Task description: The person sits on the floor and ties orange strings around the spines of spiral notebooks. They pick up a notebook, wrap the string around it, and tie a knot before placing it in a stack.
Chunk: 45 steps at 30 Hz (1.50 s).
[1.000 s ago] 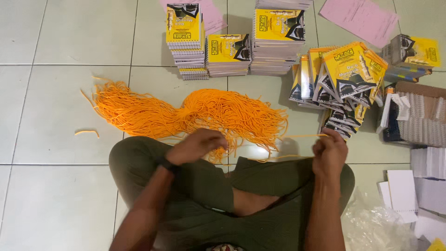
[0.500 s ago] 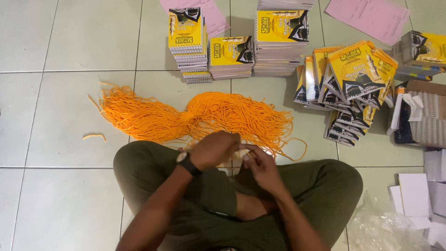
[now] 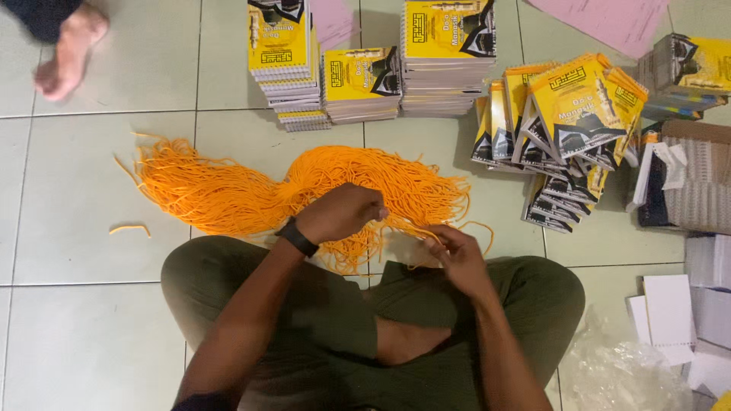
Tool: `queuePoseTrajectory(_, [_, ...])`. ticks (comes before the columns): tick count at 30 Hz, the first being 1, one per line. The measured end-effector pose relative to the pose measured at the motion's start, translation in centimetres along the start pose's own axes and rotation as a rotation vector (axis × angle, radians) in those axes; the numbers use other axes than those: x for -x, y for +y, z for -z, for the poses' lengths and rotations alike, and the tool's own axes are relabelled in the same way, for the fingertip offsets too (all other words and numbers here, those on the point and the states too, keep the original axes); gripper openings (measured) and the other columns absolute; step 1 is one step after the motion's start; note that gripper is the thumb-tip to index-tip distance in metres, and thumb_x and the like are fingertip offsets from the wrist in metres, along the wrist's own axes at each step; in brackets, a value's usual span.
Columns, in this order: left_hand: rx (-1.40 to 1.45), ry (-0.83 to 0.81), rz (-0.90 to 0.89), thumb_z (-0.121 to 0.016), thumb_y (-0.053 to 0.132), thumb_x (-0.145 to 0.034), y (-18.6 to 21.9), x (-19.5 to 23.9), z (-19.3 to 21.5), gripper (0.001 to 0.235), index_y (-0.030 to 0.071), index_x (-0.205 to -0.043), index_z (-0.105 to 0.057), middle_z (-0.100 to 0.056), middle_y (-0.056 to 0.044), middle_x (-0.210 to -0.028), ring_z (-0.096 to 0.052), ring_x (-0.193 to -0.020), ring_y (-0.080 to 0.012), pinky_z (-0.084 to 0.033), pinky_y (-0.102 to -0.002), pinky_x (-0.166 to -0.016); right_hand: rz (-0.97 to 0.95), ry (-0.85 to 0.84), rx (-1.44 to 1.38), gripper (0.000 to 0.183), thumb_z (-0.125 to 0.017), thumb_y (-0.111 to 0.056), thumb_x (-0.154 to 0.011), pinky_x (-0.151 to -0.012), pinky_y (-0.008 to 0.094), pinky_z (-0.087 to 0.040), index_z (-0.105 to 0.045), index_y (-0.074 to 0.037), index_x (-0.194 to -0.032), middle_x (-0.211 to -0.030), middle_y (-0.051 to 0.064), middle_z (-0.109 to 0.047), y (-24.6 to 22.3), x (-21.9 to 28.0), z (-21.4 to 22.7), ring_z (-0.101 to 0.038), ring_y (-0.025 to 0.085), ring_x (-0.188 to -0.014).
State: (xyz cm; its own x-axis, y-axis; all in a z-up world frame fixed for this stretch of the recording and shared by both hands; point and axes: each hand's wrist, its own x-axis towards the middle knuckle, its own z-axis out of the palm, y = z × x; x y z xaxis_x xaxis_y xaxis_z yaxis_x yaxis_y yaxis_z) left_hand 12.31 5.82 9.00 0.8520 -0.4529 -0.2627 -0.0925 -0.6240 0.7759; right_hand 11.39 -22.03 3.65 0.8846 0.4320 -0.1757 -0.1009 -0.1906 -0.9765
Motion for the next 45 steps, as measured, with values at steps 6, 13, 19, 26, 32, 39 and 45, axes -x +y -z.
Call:
queuePoseTrajectory(6, [0.008, -0.073, -0.089, -0.054, 0.009, -0.112, 2.5, -3.0, -1.4, 0.02, 0.006, -0.114, -0.074, -0.077, -0.018, -0.095, -0.075, -0.074, -0.0305, -0.058, -0.046, -0.074, 0.105, 0.061, 0.029, 0.047, -0.073, -0.003, -0.094, -0.101, 0.046, -0.052, -0.063, 0.0, -0.139, -0.112, 0.017, -0.074, 3.0, -0.9, -3.1, -0.066, 0.022, -0.108])
queuePoseTrajectory(13, [0.217, 0.772, 0.057, -0.073, 0.031, -0.096, 2.0, -13.7, 1.6, 0.03, 0.004, -0.106, -0.062, -0.067, -0.016, -0.098, -0.067, -0.093, -0.0358, -0.055, -0.049, -0.081, -0.1, 0.222, -0.047, 0.015, -0.072, -0.013, -0.095, -0.083, 0.027, -0.054, -0.08, -0.003, -0.103, -0.092, 0.01, -0.081, 2.8, -1.9, -1.0, -0.068, 0.012, -0.087])
queuePoseTrajectory(19, [0.692, 1.111, 0.568, -0.073, 0.071, -0.064, 0.5, -24.1, 6.2, 0.099, 0.003, -0.134, -0.058, -0.058, -0.021, -0.139, -0.058, -0.128, -0.0426, -0.051, -0.058, -0.103, -0.087, 0.329, 0.048, 0.027, -0.069, -0.027, -0.096, -0.078, 0.033, -0.063, -0.082, -0.004, -0.101, -0.102, 0.009, -0.08, 3.7, -2.1, -1.5, -0.075, 0.017, -0.093])
queuePoseTrajectory(26, [0.887, 1.593, 0.328, -0.082, 0.036, -0.082, -2.8, -24.2, 4.9, 0.037, 0.012, -0.105, -0.063, -0.073, -0.007, -0.092, -0.069, -0.079, -0.0213, -0.055, -0.041, -0.071, -0.057, 0.427, 0.05, 0.024, -0.067, -0.02, -0.101, -0.071, 0.027, -0.049, -0.08, -0.002, -0.111, -0.079, -0.002, -0.065, 5.1, -2.4, -1.0, -0.055, 0.008, -0.074])
queuePoseTrajectory(32, [1.197, 1.529, 0.073, -0.079, 0.035, -0.094, -2.8, -10.5, 5.4, 0.055, 0.024, -0.072, -0.029, -0.017, 0.007, -0.072, -0.012, -0.063, -0.0072, -0.012, -0.031, -0.052, -0.067, 0.519, 0.154, 0.025, -0.074, -0.031, -0.097, -0.068, 0.025, -0.045, -0.083, -0.008, -0.103, -0.077, -0.008, -0.066, 5.0, -2.2, -0.4, -0.053, 0.003, -0.073])
queuePoseTrajectory(39, [1.481, 0.768, 0.435, -0.073, 0.03, -0.107, -3.4, -0.7, -7.2, 0.064, -0.01, -0.153, -0.051, -0.064, -0.031, -0.146, -0.062, -0.135, -0.0438, -0.051, -0.055, -0.105, 0.088, 0.632, 0.046, 0.01, -0.076, -0.018, -0.099, -0.061, 0.024, -0.035, -0.082, -0.011, -0.102, -0.057, -0.003, -0.053, -0.8, -0.8, -0.5, -0.037, 0.006, -0.062])
queuePoseTrajectory(45, [1.121, 0.293, 0.182, -0.058, 0.031, -0.116, -14.1, -2.4, -12.5, 0.049, -0.001, -0.153, -0.059, -0.067, -0.026, -0.144, -0.055, -0.143, -0.0472, -0.037, -0.063, -0.124, 0.211, 0.51, -0.344, 0.018, -0.069, -0.015, -0.097, -0.057, 0.018, -0.029, -0.075, 0.002, -0.099, -0.052, -0.005, -0.035, 3.3, 0.0, 0.4, -0.032, 0.002, -0.053])
